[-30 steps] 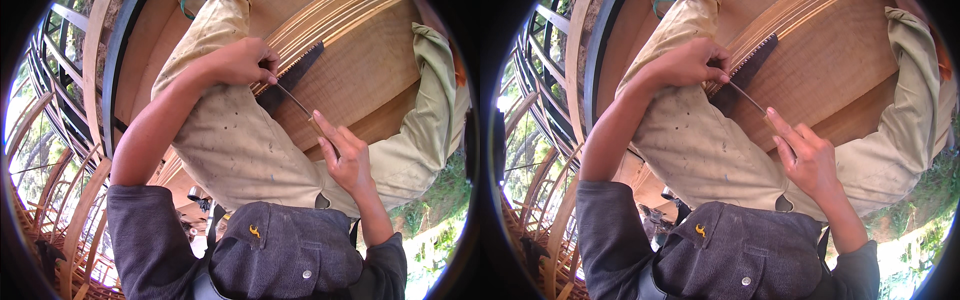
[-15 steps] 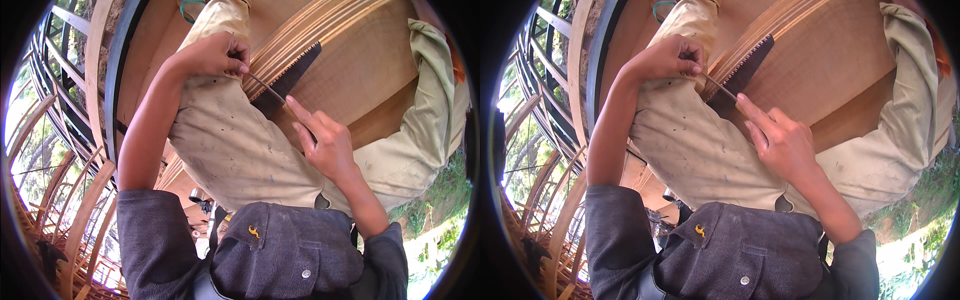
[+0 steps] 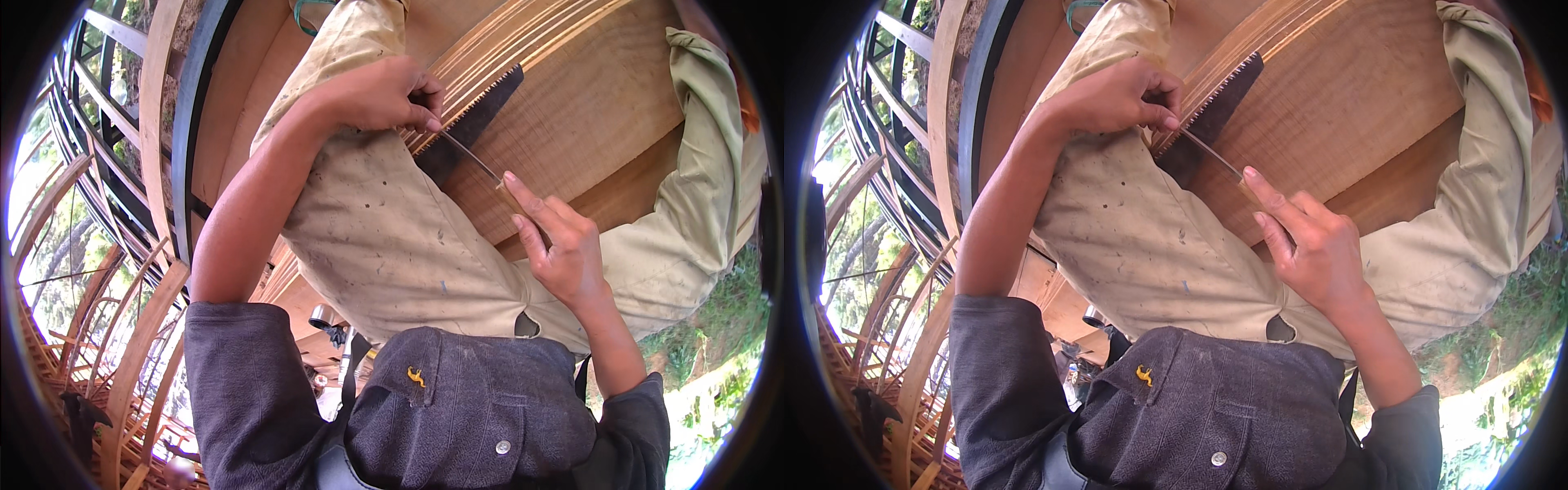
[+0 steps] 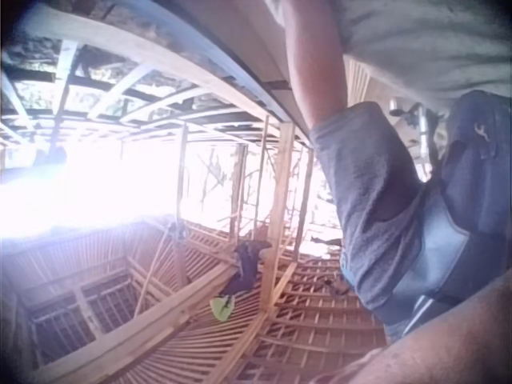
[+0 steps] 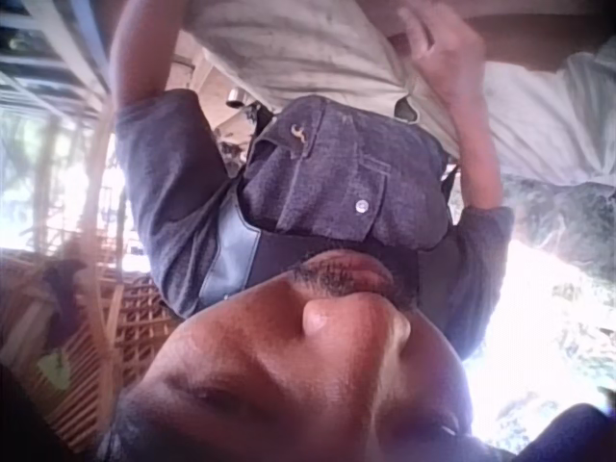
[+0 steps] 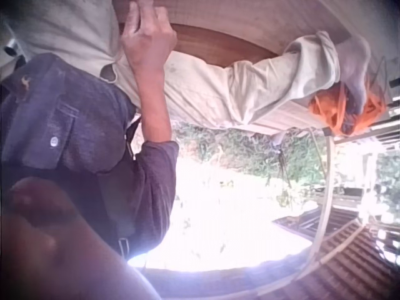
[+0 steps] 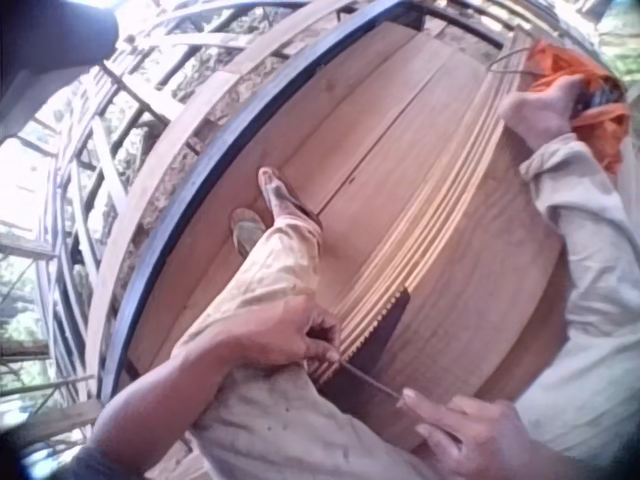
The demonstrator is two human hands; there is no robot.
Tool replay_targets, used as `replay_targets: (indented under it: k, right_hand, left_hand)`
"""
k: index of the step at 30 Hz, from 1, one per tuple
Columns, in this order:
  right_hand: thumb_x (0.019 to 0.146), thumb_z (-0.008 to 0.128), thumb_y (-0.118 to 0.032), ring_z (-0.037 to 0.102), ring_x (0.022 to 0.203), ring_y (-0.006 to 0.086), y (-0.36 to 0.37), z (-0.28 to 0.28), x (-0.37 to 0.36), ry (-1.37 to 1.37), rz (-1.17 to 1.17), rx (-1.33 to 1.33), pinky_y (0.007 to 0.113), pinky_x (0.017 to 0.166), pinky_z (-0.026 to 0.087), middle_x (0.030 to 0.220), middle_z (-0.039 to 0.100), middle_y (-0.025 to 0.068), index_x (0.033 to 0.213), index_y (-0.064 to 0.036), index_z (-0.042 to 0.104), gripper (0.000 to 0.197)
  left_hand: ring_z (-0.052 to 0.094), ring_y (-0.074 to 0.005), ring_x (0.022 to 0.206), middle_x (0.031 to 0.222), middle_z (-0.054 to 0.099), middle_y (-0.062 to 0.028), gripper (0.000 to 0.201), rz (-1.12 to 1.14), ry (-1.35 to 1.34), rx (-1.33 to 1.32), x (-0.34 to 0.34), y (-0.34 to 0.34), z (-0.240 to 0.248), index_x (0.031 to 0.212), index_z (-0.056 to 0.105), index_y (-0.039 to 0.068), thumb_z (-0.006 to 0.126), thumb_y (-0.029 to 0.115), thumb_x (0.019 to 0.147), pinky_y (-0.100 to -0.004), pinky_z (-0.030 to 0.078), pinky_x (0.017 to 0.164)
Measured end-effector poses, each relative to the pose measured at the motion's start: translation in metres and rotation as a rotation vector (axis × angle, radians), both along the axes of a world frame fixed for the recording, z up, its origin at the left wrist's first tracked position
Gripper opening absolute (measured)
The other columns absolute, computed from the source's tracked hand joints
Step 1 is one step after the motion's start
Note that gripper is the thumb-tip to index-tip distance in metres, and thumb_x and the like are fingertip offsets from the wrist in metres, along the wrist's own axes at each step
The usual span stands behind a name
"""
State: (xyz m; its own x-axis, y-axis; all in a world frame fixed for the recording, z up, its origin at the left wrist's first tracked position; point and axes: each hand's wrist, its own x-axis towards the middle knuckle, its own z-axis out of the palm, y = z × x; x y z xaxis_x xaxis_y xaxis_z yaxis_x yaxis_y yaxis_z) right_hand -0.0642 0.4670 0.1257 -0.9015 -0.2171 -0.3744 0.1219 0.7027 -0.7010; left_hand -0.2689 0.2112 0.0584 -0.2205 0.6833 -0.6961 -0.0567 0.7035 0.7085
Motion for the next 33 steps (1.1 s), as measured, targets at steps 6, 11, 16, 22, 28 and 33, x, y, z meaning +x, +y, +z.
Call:
replay_targets:
  k: [6, 11, 16, 22, 28, 33]
  right_hand:
    - [0.094, 0.076, -0.012, 0.054, 0.056, 0.0237, -0.003, 0.003, -0.003, -0.071, 0.016, 0.004, 0.041, 0.054, 0.048, 0.072, 0.055, 0.0069, 0.151, -0.0256, 0.064, 0.06]
    - [0.093, 0.077, -0.012, 0.054, 0.057, 0.0253, -0.023, 0.001, 0.01, -0.07, -0.013, 0.137, 0.042, 0.054, 0.048, 0.073, 0.055, 0.0078, 0.151, -0.0243, 0.064, 0.06]
    - [0.092, 0.078, -0.012, 0.057, 0.057, 0.0251, -0.068, -0.025, -0.021, 0.043, -0.055, 0.119, 0.041, 0.053, 0.05, 0.073, 0.055, 0.0061, 0.15, -0.0254, 0.064, 0.062]
    - [0.091, 0.08, -0.013, 0.056, 0.056, 0.021, -0.06, -0.02, -0.011, 0.098, -0.077, 0.039, 0.038, 0.052, 0.05, 0.074, 0.056, 0.0028, 0.15, -0.0252, 0.065, 0.062]
    - [0.09, 0.08, -0.012, 0.052, 0.055, 0.0194, -0.037, 0.001, 0.019, 0.049, -0.056, 0.082, 0.036, 0.051, 0.048, 0.075, 0.055, 0.0024, 0.149, -0.0254, 0.066, 0.063]
    - [0.09, 0.08, -0.011, 0.05, 0.055, 0.0207, -0.031, 0.007, 0.021, 0.05, -0.08, 0.089, 0.038, 0.053, 0.047, 0.075, 0.053, 0.0035, 0.15, -0.0246, 0.066, 0.063]
  left_hand:
    - [0.062, -0.0181, 0.077, 0.077, 0.07, -0.0072, 0.014, -0.037, -0.015, 0.042, 0.0, 0.0, -0.009, 0.088, 0.071, 0.001, 0.08, 0.012, 0.089, -0.0369, 0.047, 0.072]
    - [0.064, -0.0199, 0.076, 0.078, 0.071, -0.0098, 0.011, -0.062, 0.125, 0.045, 0.0, 0.007, -0.008, 0.086, 0.071, 0.001, 0.078, 0.008, 0.088, -0.0383, 0.048, 0.072]
    - [0.065, -0.0187, 0.076, 0.08, 0.071, -0.0113, 0.009, -0.048, 0.264, -0.03, -0.024, -0.022, -0.034, 0.086, 0.069, -0.001, 0.076, 0.005, 0.087, -0.0363, 0.05, 0.073]
    - [0.062, -0.0158, 0.075, 0.078, 0.069, -0.0069, 0.009, 0.067, 0.049, 0.019, -0.025, -0.036, -0.01, 0.088, 0.069, -0.001, 0.076, 0.005, 0.087, -0.0339, 0.049, 0.074]
    - [0.062, -0.0154, 0.075, 0.079, 0.07, -0.0053, 0.013, -0.03, 0.006, 0.059, -0.006, -0.013, 0.001, 0.09, 0.071, 0.0, 0.08, 0.01, 0.088, -0.0341, 0.048, 0.075]
    - [0.063, -0.0161, 0.076, 0.079, 0.071, -0.005, 0.017, -0.019, -0.01, 0.103, -0.003, -0.004, -0.003, 0.09, 0.072, 0.0, 0.081, 0.014, 0.089, -0.0349, 0.048, 0.075]
